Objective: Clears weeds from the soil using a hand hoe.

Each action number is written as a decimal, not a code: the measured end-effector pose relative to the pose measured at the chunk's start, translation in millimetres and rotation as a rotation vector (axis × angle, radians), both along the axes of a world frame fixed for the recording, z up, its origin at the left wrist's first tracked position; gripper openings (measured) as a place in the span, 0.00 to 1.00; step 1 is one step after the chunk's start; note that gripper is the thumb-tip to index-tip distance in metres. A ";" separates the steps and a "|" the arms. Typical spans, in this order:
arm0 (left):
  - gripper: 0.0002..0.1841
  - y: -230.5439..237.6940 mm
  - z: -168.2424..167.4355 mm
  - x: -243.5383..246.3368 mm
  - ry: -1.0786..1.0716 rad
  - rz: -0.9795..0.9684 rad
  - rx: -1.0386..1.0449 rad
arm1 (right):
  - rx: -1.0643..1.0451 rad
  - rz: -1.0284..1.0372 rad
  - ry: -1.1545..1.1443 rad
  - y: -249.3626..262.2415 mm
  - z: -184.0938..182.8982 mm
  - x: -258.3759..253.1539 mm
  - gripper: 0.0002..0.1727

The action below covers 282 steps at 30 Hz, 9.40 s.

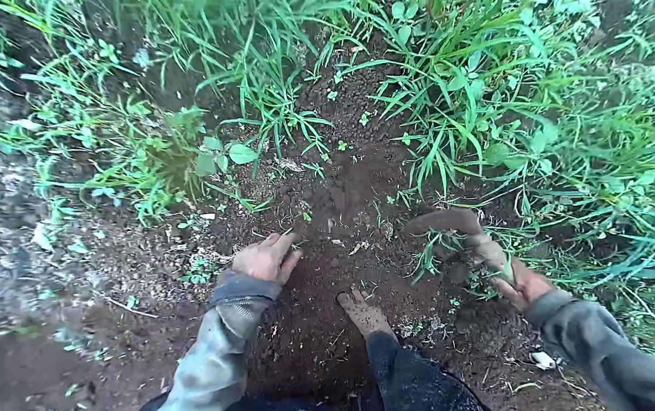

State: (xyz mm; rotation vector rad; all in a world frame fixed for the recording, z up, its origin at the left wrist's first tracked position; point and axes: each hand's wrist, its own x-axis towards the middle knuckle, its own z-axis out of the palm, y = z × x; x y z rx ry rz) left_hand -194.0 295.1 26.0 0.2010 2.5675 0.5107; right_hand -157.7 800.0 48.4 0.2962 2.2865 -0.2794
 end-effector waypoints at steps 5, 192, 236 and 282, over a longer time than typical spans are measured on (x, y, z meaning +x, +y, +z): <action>0.21 66.8 -13.9 -14.4 0.111 0.006 0.081 | -0.129 -0.374 0.159 -41.7 -16.2 -43.4 0.33; 0.32 107.4 -30.6 37.6 -0.419 0.299 0.051 | -0.367 0.032 -0.136 -178.7 -69.7 -43.2 0.34; 0.36 -61.2 24.9 -5.0 -0.240 0.664 0.081 | -0.086 0.673 0.361 -247.5 34.2 -121.2 0.35; 0.35 35.5 -32.8 14.3 -0.371 0.455 -0.080 | -0.227 0.026 0.362 -227.3 -20.9 -196.1 0.36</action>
